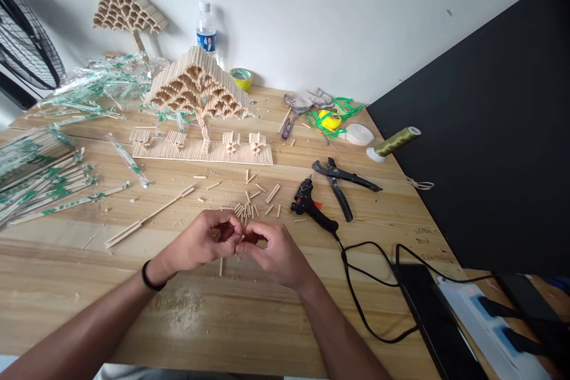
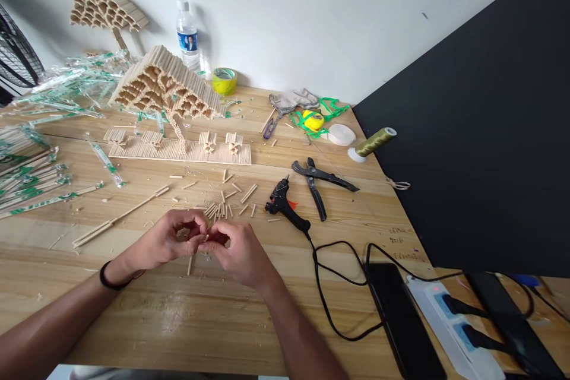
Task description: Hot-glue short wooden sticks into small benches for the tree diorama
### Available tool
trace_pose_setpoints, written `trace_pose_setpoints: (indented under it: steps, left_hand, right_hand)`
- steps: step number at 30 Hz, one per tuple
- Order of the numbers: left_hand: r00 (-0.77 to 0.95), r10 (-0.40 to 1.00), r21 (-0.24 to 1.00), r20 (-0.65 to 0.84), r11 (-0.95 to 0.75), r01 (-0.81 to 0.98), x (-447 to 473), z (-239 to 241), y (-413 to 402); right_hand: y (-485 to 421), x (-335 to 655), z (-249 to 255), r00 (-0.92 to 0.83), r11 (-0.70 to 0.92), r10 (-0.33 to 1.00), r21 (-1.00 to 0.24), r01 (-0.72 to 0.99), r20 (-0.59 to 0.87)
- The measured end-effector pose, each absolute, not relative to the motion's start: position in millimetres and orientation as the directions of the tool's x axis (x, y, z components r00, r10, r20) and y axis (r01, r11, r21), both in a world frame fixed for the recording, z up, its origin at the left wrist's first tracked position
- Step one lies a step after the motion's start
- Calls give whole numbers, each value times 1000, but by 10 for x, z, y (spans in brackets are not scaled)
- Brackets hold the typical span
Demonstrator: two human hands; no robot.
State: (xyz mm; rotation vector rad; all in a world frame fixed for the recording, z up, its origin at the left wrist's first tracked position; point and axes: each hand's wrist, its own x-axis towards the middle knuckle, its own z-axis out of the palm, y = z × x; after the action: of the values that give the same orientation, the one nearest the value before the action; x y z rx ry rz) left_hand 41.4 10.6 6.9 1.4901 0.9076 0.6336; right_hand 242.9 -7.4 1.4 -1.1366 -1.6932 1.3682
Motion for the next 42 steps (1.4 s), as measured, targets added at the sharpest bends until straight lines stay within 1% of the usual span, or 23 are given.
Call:
trace_pose_setpoints:
  steps: [3, 7, 12, 15, 20, 25, 30, 37, 42]
  left_hand:
    - [552, 824, 986, -124, 39, 162, 420, 58, 100]
    - [532, 842, 988, -84, 2, 152, 436, 75, 95]
    - [497, 867, 988, -30, -51, 148, 434, 80, 86]
    - [479, 877, 992, -25, -36, 118, 432, 64, 78]
    - [506, 862, 999, -46, 27, 45, 442, 68, 68]
    - [505, 862, 998, -36, 8, 58, 450, 120, 59]
    - [513, 858, 997, -44, 4, 79, 453, 134, 53]
    - [526, 849, 998, -53, 54, 14, 464, 145, 46]
    - [532, 845, 999, -50, 51, 13, 468, 163, 38]
  right_hand:
    - [-79, 2426, 9, -394, 76, 919, -973, 219, -17]
    - [-77, 2421, 14, -383, 63, 923, -980, 188, -14]
    - [-67, 2419, 16, -384, -22, 921, -993, 116, -66]
    - [-61, 2418, 24, -389, -77, 916, -995, 63, -96]
    - [-59, 2428, 48, -424, -118, 901, -993, -23, -97]
    - [-54, 2438, 47, -433, -167, 894, -982, -89, -113]
    - [-57, 2429, 48, -417, -161, 902, -984, -73, -117]
    - [-63, 2429, 51, -430, -150, 898, -983, -110, -89]
    - [-59, 2424, 56, -447, -172, 890, -974, -149, -89]
